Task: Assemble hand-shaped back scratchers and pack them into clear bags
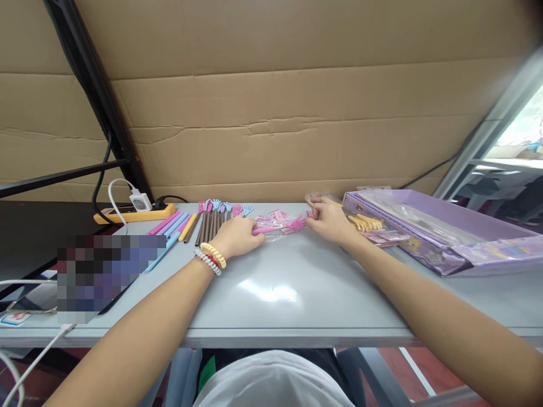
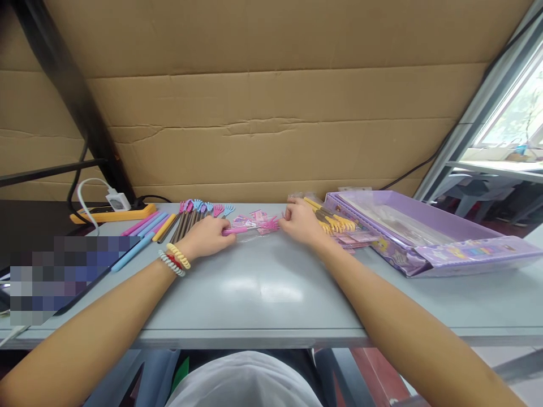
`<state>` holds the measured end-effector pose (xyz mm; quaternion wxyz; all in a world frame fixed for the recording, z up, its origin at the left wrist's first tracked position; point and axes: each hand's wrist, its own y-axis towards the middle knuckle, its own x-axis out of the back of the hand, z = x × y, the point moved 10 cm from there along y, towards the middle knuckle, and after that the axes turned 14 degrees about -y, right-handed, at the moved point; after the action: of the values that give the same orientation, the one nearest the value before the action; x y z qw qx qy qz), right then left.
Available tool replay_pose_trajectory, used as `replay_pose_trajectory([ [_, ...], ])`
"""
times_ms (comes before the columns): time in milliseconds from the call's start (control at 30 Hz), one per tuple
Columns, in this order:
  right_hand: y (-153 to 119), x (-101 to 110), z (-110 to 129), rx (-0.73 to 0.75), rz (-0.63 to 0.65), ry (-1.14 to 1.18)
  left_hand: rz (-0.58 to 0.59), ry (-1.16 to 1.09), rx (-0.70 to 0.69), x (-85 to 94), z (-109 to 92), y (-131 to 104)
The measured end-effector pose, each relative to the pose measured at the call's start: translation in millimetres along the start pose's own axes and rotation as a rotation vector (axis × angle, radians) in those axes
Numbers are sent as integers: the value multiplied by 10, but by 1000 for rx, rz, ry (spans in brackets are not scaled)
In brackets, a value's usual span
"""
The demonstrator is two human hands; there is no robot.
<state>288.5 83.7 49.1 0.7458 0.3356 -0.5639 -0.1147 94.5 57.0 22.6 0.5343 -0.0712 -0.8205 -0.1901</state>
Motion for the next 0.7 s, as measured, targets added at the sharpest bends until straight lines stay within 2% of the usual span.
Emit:
replay_pose_trajectory([
  [133,20,-46,-71,-21,50,-71,-14,11,-26,-1,-21,0],
  [500,-7,-173,-305,-224,248,-195,-6,3,-25,4,-43,-16],
  [700,-5,-88,-416,-288,243,-223,2,9,-21,2,-52,-17],
])
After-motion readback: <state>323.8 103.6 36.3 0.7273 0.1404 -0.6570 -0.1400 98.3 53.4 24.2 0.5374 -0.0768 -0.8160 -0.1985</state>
